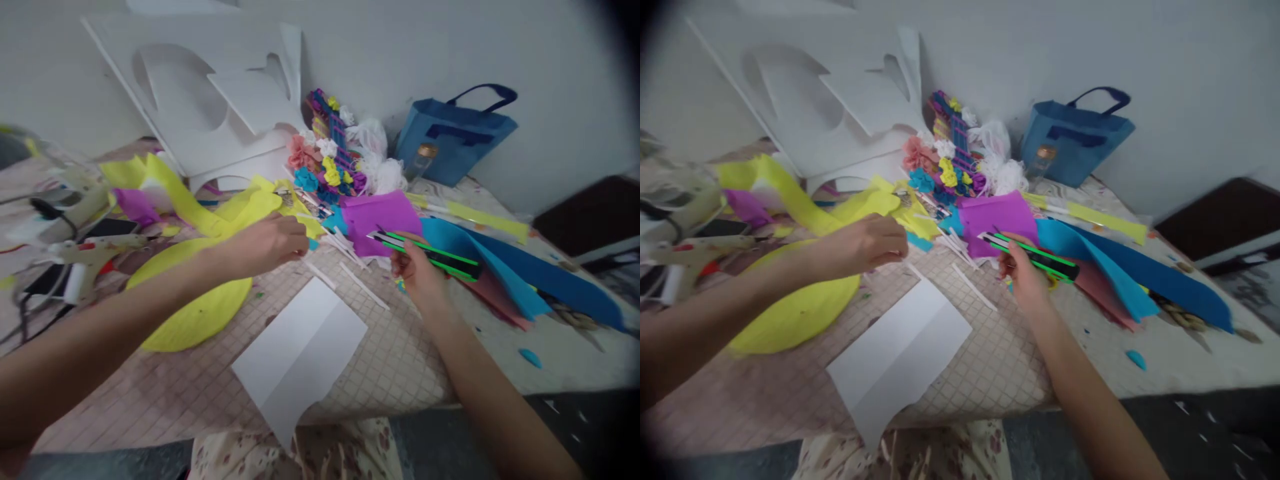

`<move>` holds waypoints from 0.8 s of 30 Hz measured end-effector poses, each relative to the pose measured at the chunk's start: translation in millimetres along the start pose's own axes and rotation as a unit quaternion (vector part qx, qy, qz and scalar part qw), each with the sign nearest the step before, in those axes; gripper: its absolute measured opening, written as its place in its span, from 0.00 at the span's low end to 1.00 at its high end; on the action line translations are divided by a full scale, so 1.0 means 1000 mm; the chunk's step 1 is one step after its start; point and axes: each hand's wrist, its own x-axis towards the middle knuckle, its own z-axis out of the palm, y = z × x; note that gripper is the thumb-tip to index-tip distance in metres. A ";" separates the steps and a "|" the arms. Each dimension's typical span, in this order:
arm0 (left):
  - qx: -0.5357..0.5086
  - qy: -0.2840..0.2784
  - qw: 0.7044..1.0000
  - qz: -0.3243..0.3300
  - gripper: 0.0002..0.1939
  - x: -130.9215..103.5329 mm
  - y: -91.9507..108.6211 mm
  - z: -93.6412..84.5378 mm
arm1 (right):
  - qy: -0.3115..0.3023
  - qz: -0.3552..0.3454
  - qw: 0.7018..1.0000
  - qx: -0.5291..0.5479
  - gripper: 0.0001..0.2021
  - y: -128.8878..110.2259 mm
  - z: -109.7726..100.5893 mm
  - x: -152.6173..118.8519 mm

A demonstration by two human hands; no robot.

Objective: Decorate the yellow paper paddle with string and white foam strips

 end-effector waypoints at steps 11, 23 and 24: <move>0.020 -0.028 0.977 -0.210 0.12 -0.171 -0.013 -0.034 | 0.047 0.063 0.997 0.010 0.07 0.010 0.008 0.007; 0.071 -0.054 0.972 -0.218 0.11 -0.201 -0.010 0.002 | 0.104 0.043 0.994 -0.018 0.09 0.017 0.012 0.010; 0.075 -0.049 0.971 -0.223 0.10 -0.203 -0.010 0.003 | 0.104 0.038 0.994 -0.019 0.09 0.017 0.012 0.010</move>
